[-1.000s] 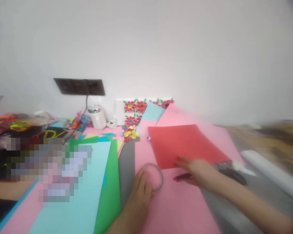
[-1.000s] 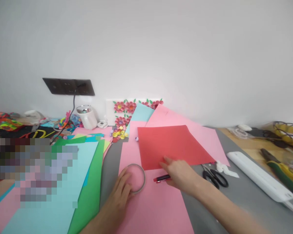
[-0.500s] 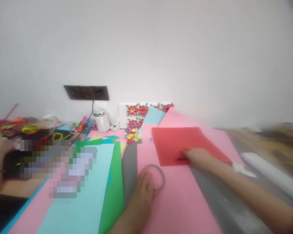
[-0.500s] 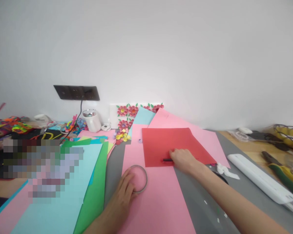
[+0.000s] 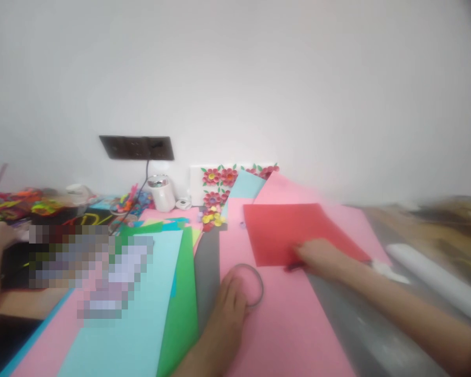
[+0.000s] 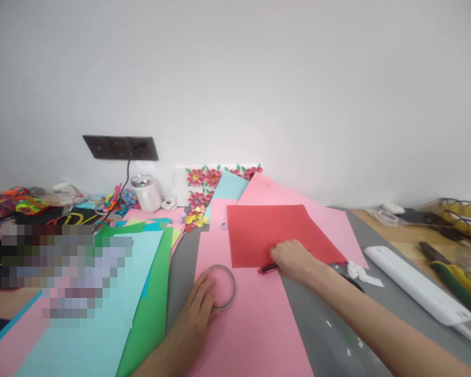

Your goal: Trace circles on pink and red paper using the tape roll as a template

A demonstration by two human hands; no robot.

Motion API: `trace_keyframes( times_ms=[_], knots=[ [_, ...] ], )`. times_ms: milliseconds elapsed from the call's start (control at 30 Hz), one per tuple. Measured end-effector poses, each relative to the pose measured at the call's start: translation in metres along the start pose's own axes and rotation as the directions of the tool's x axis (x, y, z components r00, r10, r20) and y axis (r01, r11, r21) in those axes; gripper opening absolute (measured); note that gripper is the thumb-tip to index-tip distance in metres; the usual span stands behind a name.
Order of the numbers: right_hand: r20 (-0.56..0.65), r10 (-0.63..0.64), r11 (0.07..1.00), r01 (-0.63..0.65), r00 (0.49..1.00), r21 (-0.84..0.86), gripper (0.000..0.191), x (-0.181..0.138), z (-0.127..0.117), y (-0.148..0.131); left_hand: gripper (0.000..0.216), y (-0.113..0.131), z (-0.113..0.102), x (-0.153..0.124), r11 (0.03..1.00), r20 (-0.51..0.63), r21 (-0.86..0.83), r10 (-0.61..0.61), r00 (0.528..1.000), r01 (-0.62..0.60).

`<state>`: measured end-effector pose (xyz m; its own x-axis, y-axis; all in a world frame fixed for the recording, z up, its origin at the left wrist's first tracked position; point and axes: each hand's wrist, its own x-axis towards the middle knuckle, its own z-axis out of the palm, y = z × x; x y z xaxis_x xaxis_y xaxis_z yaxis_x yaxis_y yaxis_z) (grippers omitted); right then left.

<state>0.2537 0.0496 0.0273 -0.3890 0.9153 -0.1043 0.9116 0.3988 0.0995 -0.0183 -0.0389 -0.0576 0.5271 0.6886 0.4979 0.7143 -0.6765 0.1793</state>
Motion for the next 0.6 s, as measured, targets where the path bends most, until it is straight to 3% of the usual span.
trace_keyframes(
  times_ms=[167, 267, 433, 500, 600],
  knots=[
    [-0.094, 0.004, 1.0, -0.002, 0.996, 0.021, 0.019, -0.008, 0.007, 0.002, 0.025, 0.0, 0.0, 0.0, 0.999, 0.005, -0.044, -0.011, 1.0, 0.011],
    [-0.201, 0.113, 0.993, -0.106, 0.973, 0.048, 0.015, -0.014, 0.013, 0.016, 0.023, 0.001, 0.001, 0.0, 0.997, -0.004, -0.072, -0.023, 1.0, 0.023],
    [-0.305, 0.33, 0.939, -0.343, 0.894, 0.011, 0.021, -0.015, 0.019, 0.05, 0.021, 0.0, 0.0, -0.001, 0.993, -0.001, -0.108, -0.045, 0.999, 0.045],
    [-0.293, 0.315, 0.944, -0.331, 0.903, -0.006, 0.024, -0.01, 0.024, 0.054, 0.02, 0.0, -0.001, -0.001, 0.988, -0.008, -0.139, -0.062, 0.998, 0.061],
    [-0.236, 0.17, 0.984, -0.179, 0.957, -0.018, 0.026, 0.0, 0.033, 0.046, 0.021, -0.001, -0.002, 0.0, 0.983, -0.002, -0.165, -0.082, 0.997, 0.081]
  ],
)
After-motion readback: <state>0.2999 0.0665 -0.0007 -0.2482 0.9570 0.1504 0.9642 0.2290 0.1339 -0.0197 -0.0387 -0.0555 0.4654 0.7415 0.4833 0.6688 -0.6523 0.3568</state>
